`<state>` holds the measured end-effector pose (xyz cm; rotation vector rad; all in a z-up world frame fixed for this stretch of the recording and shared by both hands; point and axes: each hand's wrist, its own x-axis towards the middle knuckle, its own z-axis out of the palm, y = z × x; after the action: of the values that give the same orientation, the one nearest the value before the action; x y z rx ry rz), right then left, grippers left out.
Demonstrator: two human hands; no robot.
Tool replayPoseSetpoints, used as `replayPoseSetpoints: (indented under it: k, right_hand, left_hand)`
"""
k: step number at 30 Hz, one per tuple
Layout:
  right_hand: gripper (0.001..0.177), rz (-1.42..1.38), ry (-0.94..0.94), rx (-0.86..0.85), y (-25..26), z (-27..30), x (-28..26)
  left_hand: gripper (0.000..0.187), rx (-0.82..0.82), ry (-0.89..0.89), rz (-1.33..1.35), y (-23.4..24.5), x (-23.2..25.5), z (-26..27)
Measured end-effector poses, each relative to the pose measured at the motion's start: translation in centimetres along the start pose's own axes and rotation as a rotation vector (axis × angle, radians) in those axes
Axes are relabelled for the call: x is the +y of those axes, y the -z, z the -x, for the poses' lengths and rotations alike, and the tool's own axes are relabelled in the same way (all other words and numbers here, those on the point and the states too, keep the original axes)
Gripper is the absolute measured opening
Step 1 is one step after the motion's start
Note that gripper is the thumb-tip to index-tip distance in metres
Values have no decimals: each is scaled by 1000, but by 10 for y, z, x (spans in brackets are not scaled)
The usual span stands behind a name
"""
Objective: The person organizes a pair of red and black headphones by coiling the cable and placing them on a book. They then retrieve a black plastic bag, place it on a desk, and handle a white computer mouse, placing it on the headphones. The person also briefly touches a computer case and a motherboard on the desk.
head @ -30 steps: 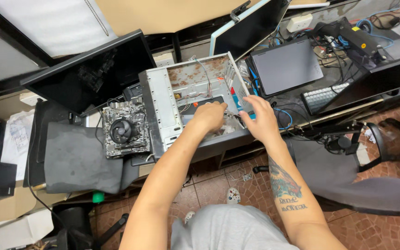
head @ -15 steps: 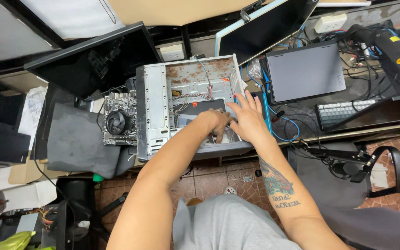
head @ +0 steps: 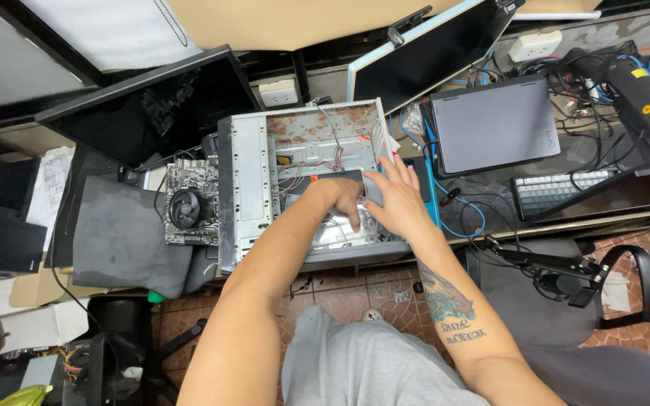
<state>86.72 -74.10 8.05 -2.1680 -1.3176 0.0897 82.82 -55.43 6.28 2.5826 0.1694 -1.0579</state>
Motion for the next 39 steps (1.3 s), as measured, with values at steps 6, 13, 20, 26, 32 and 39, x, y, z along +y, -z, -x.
replayPoseSetpoints:
  k: [6, 13, 20, 26, 32, 39]
  right_hand:
    - [58, -88, -12, 42, -1, -1, 0]
    - [51, -192, -11, 140, -2, -4, 7]
    - [49, -200, -39, 196, -1, -3, 0]
    - [49, -182, -72, 209, 0, 0, -5]
    - [50, -166, -102, 209, 3, -3, -18]
    - [49, -167, -89, 224, 1, -5, -27]
  left_hand:
    - [102, 7, -97, 130, 2, -12, -1]
    - [70, 100, -96, 135, 23, -25, 4]
    - [60, 328, -25, 200, 47, -53, -7]
    - [65, 476, 138, 226, 64, -68, 24]
    - [75, 557, 175, 148, 71, -69, 50]
    - [64, 831, 94, 76, 65, -77, 72]
